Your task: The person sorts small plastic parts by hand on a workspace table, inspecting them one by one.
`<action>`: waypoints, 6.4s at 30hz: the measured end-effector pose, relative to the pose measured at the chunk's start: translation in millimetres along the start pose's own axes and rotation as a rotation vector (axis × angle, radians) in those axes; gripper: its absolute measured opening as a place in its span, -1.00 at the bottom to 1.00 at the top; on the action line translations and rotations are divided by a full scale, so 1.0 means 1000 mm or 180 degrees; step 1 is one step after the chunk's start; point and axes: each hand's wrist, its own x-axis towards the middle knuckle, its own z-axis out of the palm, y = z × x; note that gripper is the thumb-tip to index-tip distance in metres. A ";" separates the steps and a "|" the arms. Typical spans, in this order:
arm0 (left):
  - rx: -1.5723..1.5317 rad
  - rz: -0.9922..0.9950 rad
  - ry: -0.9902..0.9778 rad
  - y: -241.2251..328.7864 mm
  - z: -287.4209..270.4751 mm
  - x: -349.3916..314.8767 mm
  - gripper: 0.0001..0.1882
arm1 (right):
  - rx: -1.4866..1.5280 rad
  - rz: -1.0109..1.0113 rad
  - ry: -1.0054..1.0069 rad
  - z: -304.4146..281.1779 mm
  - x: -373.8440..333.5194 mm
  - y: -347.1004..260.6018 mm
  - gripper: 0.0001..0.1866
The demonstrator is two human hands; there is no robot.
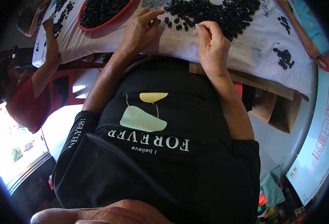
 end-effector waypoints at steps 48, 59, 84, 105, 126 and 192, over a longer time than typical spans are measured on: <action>-0.0037 0.0259 0.0106 -0.004 0.003 -0.001 -0.82 | 0.1192 0.0894 -0.0369 -0.002 0.002 0.007 -0.78; 0.0533 -0.0146 0.0292 -0.019 -0.002 0.000 -0.74 | 0.1617 0.0970 -0.0341 -0.004 0.002 0.007 -0.80; 0.1012 0.0194 0.0284 -0.017 -0.004 0.003 -0.78 | 0.1657 0.1082 -0.0300 -0.003 0.003 0.003 -0.85; 0.1204 0.0318 0.0279 -0.014 0.002 0.004 -0.74 | 0.1401 0.0973 -0.0430 -0.003 0.002 0.004 -0.84; 0.1107 0.0317 0.0399 -0.015 0.003 0.005 -0.76 | 0.1322 0.0942 -0.0528 -0.004 0.001 0.007 -0.83; 0.1296 0.0251 0.0539 -0.023 -0.001 0.004 -0.72 | 0.1237 0.0959 -0.0529 -0.003 0.001 0.008 -0.83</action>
